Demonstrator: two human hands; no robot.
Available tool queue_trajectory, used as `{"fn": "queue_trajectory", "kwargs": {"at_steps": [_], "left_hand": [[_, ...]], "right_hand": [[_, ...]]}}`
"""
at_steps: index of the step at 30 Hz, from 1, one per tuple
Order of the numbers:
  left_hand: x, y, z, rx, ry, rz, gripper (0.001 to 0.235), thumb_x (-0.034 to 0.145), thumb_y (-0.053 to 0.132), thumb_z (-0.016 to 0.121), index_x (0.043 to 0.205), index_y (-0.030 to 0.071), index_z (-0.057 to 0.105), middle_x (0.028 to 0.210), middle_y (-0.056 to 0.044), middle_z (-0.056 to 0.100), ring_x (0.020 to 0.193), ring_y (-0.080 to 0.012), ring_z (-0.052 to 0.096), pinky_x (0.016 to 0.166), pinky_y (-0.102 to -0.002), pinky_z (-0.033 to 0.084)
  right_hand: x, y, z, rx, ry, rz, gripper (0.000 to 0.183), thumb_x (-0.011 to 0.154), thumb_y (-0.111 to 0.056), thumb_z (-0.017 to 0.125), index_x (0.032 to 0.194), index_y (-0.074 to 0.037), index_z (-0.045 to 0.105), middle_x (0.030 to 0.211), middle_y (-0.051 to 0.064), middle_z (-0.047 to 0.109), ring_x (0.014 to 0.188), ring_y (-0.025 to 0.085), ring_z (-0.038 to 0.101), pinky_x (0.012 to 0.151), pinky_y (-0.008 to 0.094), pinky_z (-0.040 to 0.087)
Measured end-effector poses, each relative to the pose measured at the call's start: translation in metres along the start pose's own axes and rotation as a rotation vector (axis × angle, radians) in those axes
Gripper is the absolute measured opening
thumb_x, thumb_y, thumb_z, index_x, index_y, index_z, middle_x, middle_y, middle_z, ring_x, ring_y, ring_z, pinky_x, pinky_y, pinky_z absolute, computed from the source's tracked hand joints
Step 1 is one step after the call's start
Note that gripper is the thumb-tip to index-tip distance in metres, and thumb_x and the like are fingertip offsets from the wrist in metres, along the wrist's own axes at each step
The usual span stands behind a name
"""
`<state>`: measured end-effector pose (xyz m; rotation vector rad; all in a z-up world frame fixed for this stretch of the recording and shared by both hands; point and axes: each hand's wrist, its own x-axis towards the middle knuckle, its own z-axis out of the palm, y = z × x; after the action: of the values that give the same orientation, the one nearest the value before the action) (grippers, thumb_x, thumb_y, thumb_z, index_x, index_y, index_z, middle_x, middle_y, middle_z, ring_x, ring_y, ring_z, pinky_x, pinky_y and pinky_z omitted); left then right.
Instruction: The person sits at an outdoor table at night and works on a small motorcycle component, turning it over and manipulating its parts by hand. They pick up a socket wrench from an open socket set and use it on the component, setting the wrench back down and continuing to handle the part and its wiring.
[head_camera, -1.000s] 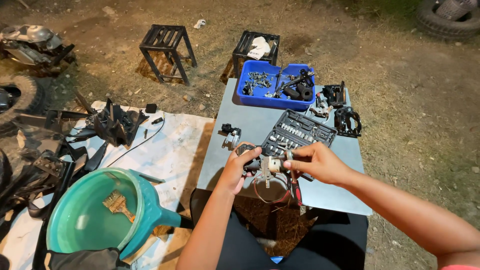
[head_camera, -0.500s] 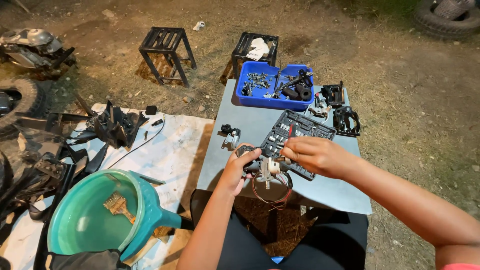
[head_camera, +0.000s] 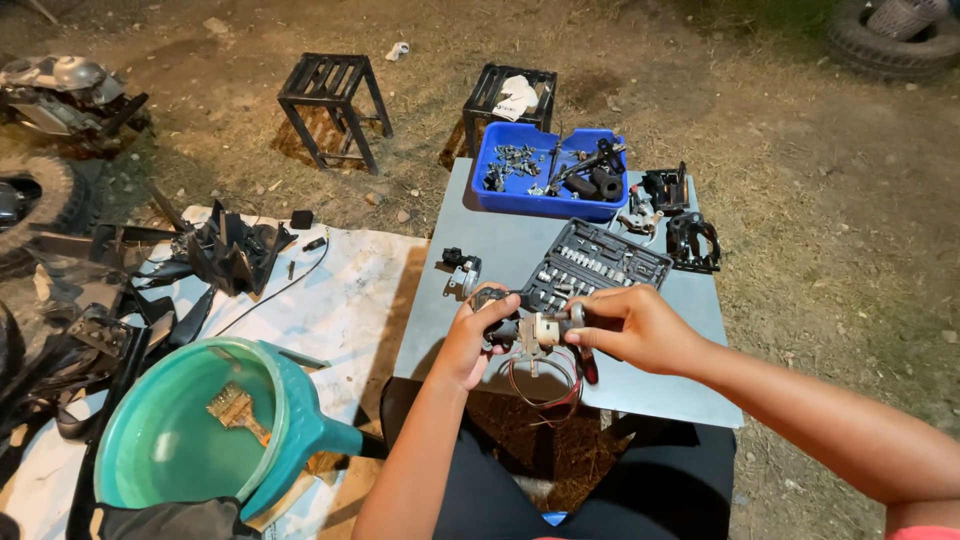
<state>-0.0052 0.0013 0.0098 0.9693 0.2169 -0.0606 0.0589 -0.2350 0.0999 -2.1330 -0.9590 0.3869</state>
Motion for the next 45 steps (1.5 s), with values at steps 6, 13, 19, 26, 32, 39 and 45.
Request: {"fn": "queue_trajectory", "kwargs": {"at_steps": [6,13,19,26,32,39,45], "left_hand": [[-0.001,-0.005,-0.004,0.028,0.01,-0.036,0.023,0.086,0.029,0.078,0.096,0.017,0.061,0.075,0.002,0.062,0.056,-0.0071,0.055,0.042,-0.024,0.033],[0.006,-0.013,-0.008,0.009,0.047,-0.067,0.022,0.086,0.029,0.078,0.098,0.019,0.062,0.081,0.006,0.064,0.065,-0.0043,0.059,0.045,-0.023,0.034],[0.011,-0.012,-0.01,-0.065,-0.002,-0.028,0.031,0.082,0.021,0.08,0.107,0.015,0.063,0.093,0.0,0.066,0.083,-0.013,0.066,0.067,-0.031,0.055],[0.015,-0.01,-0.01,0.01,0.08,-0.08,0.033,0.08,0.024,0.078,0.107,0.018,0.061,0.095,-0.002,0.065,0.084,-0.0164,0.065,0.063,-0.037,0.053],[0.039,-0.038,-0.049,-0.049,0.057,-0.005,0.029,0.083,0.02,0.077,0.107,0.018,0.06,0.096,-0.001,0.064,0.085,-0.0145,0.064,0.063,-0.033,0.051],[0.064,-0.073,-0.097,-0.147,-0.031,0.127,0.025,0.087,0.011,0.075,0.106,0.012,0.058,0.099,-0.001,0.061,0.091,-0.0136,0.06,0.078,-0.032,0.052],[0.078,-0.098,-0.118,0.158,0.083,0.3,0.03,0.082,0.013,0.077,0.108,0.01,0.061,0.098,-0.004,0.059,0.09,-0.0155,0.055,0.078,-0.029,0.047]], "right_hand": [[0.008,0.03,-0.006,-0.516,0.074,-0.723,0.046,0.081,-0.009,0.076,0.124,0.002,0.065,0.108,0.013,0.069,0.093,0.032,0.071,0.078,0.04,0.059],[0.023,0.032,-0.016,-0.606,0.142,-0.959,0.049,0.079,0.0,0.073,0.126,-0.001,0.064,0.116,0.011,0.068,0.111,0.033,0.072,0.093,0.042,0.061],[0.021,0.047,0.0,-0.38,0.138,-0.781,0.046,0.08,-0.003,0.079,0.124,-0.003,0.066,0.111,0.01,0.071,0.094,0.031,0.072,0.077,0.04,0.059],[0.023,0.059,0.013,-0.335,0.161,-0.646,0.045,0.079,-0.009,0.082,0.123,-0.008,0.068,0.111,0.01,0.071,0.09,0.03,0.072,0.075,0.038,0.059],[0.037,0.06,0.035,-0.238,0.117,-0.472,0.044,0.082,-0.011,0.081,0.124,-0.007,0.068,0.106,0.011,0.071,0.085,0.032,0.071,0.071,0.039,0.057],[0.065,0.071,0.056,-0.215,0.05,-0.433,0.04,0.084,-0.011,0.079,0.123,-0.009,0.069,0.102,0.012,0.07,0.084,0.036,0.069,0.071,0.041,0.056],[0.075,0.087,0.068,-0.246,0.013,-0.399,0.04,0.083,-0.01,0.079,0.122,-0.009,0.069,0.102,0.011,0.071,0.086,0.035,0.07,0.072,0.042,0.056]]}}
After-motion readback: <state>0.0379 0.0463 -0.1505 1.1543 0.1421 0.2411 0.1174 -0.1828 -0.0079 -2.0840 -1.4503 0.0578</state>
